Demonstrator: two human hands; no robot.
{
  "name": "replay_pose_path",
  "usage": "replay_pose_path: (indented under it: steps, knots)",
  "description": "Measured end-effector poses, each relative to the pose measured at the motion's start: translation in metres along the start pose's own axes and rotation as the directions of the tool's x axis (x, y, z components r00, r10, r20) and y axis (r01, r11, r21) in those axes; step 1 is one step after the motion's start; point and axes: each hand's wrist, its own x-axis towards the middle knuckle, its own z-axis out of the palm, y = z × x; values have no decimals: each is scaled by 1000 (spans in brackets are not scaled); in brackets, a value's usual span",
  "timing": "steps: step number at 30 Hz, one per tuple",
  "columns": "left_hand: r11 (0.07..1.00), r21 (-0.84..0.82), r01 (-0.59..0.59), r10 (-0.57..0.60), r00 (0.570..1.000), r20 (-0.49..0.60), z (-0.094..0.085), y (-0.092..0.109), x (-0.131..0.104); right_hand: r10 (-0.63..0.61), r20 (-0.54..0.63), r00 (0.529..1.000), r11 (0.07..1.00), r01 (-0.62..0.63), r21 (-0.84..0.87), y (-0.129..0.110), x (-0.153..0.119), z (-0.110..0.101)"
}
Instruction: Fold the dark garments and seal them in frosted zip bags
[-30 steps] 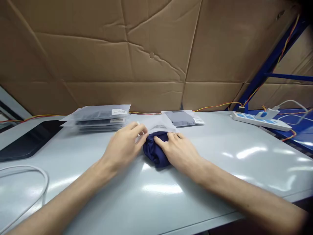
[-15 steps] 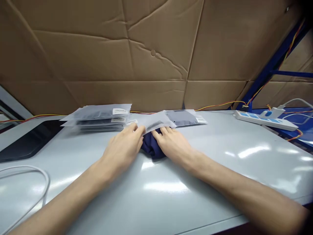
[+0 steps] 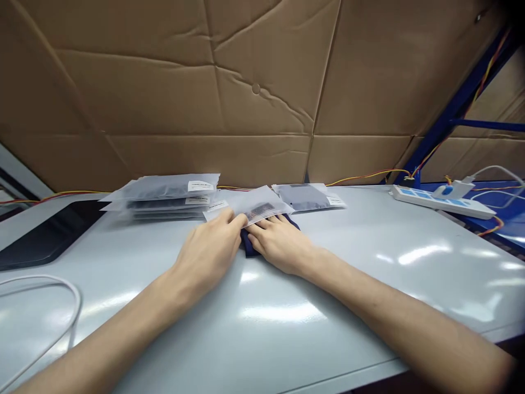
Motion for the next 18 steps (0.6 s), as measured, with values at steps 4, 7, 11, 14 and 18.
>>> replay_pose_path:
  steps: [4, 7, 11, 14, 18]
  knots:
    - [998, -59, 0, -2, 999, -33, 5, -9, 3, -121, -14, 993, 993, 121, 13, 3, 0, -7]
    - [994, -109, 13, -17, 999, -35, 8, -21, 6, -108, -18, 994, 994, 108, -15, 5, -4, -20]
    - [978, -201, 49, -43, 999, 30, 4, -28, 9, 117, -61, 991, 988, -122, -97, 15, -13, -35]
    - [964, -254, 77, -48, 991, 121, -2, -27, 7, 277, 22, 961, 961, -276, -30, 23, -22, -39]
    - [976, -208, 58, -27, 988, 150, -6, -22, 2, 326, 119, 938, 932, -340, 124, 31, -29, -38]
